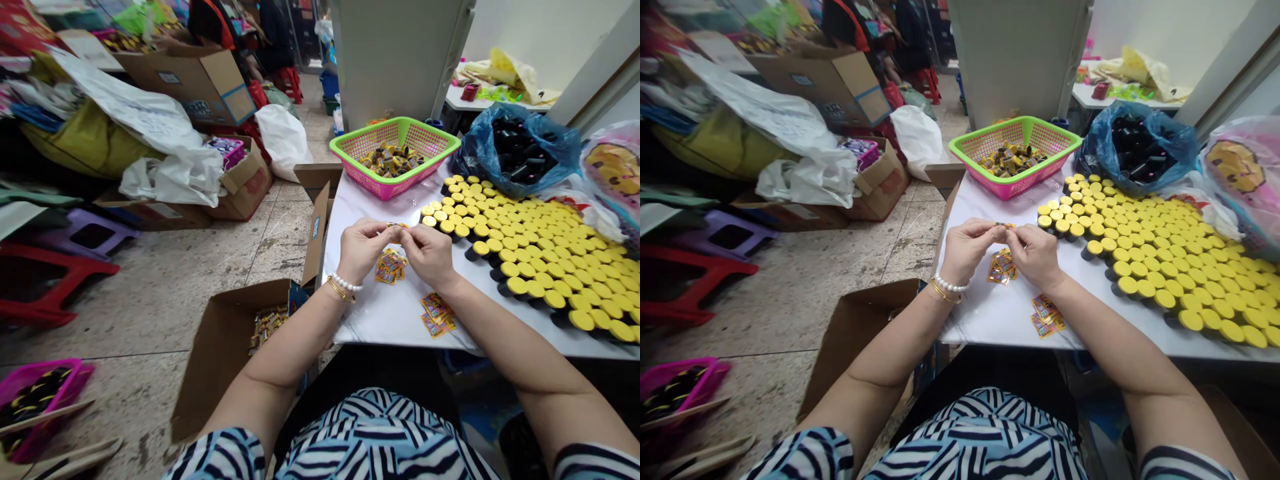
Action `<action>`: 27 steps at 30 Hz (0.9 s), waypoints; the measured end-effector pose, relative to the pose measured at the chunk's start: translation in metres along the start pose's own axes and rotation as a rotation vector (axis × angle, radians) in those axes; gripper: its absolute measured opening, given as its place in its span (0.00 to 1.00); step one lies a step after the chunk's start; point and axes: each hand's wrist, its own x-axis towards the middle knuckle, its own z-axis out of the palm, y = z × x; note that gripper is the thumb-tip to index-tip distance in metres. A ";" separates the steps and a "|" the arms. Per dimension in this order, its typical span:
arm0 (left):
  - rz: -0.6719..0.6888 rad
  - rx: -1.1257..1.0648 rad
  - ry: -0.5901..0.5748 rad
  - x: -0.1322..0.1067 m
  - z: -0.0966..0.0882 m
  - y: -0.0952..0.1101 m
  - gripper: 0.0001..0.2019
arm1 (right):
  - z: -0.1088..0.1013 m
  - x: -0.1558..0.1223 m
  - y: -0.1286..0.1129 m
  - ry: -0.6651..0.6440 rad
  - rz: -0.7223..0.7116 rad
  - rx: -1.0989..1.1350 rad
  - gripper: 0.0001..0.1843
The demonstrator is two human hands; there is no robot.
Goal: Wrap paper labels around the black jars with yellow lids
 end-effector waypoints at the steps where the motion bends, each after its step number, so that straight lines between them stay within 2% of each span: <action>1: -0.011 -0.004 0.019 0.001 -0.001 0.000 0.13 | 0.001 -0.001 0.001 0.002 -0.026 -0.048 0.22; 4: -0.080 -0.046 0.015 0.002 -0.002 0.005 0.14 | 0.005 -0.002 0.007 -0.003 -0.058 -0.136 0.20; 7: -0.191 -0.074 -0.023 0.003 -0.005 0.010 0.15 | 0.007 -0.003 0.012 -0.059 -0.089 -0.168 0.20; 9: -0.238 -0.085 -0.007 0.005 -0.008 0.011 0.14 | 0.004 0.000 0.014 -0.099 -0.092 -0.183 0.20; 15: -0.279 -0.123 0.010 0.011 -0.011 0.003 0.12 | -0.031 0.020 0.023 -0.130 -0.059 -0.314 0.19; 18: -0.299 -0.135 0.003 0.012 -0.010 0.001 0.13 | -0.048 0.025 0.028 -0.262 -0.040 -0.483 0.13; 20: -0.313 -0.151 -0.025 0.012 -0.009 0.001 0.13 | -0.055 0.025 0.029 -0.371 -0.034 -0.619 0.15; 22: -0.344 -0.182 -0.054 0.013 -0.009 0.002 0.13 | -0.057 0.024 0.029 -0.493 -0.028 -0.743 0.20; 24: -0.402 -0.237 -0.083 0.015 -0.011 0.000 0.13 | -0.056 0.024 0.029 -0.602 -0.018 -0.827 0.20; 27: -0.492 -0.358 -0.147 0.019 -0.015 -0.004 0.13 | -0.051 0.024 0.027 -0.661 -0.010 -0.851 0.19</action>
